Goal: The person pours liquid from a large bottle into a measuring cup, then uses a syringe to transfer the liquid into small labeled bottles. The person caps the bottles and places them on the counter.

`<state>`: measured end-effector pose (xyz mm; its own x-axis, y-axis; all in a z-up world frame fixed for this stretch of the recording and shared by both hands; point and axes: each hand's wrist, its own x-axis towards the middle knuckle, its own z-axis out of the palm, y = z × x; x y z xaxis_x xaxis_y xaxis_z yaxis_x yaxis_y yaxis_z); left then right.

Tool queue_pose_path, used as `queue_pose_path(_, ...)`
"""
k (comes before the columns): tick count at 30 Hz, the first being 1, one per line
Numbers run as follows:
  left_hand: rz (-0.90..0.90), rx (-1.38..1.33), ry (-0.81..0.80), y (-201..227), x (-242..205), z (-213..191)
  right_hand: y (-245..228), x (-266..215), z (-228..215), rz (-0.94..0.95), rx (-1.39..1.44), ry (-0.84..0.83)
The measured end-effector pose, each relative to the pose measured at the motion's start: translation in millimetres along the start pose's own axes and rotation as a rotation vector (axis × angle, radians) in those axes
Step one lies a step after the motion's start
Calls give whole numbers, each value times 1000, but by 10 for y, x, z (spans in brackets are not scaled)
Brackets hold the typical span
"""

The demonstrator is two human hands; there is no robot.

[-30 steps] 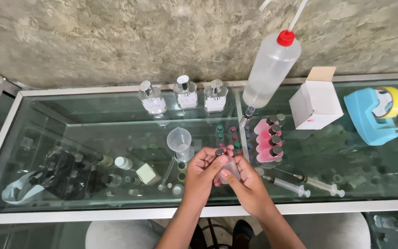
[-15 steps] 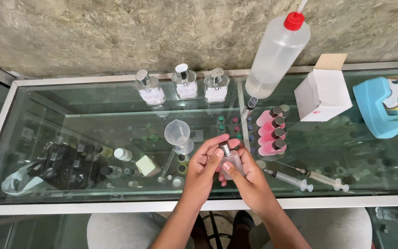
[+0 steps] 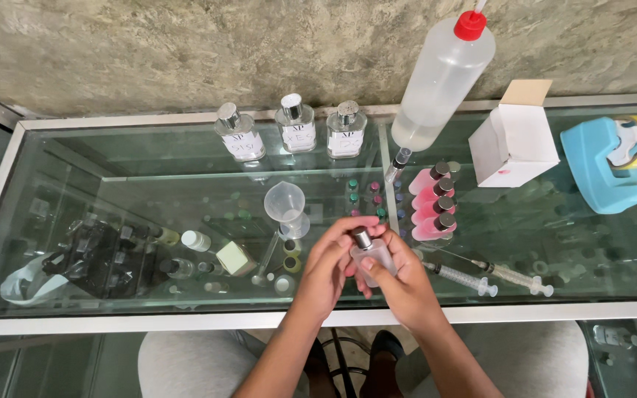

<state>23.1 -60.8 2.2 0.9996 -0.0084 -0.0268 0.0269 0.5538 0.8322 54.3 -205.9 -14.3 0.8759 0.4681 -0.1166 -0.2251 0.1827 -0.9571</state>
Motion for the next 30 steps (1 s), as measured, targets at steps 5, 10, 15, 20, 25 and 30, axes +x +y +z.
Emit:
queue_pose_path(5, 42, 48, 60, -22, -2, 15, 105, 23, -60, -2, 141, 1)
queue_pose_path(10, 132, 84, 66, -85, 34, 25, 69, -16, -60, -17, 72, -29)
queue_pose_path(15, 138, 236, 258, 64, 61, 290, 29, -26, -28, -96, 72, 5)
queue_pose_path(20, 245, 390, 391, 332, 103, 586, -61, -121, 57, 14, -84, 93)
queue_pose_path(25, 212, 672, 245, 594, 259, 686, -42, -142, 72, -18, -139, 99)
queue_pose_path(30, 118, 843, 95, 531, 530, 529, -125, -142, 105, -20, -112, 207)
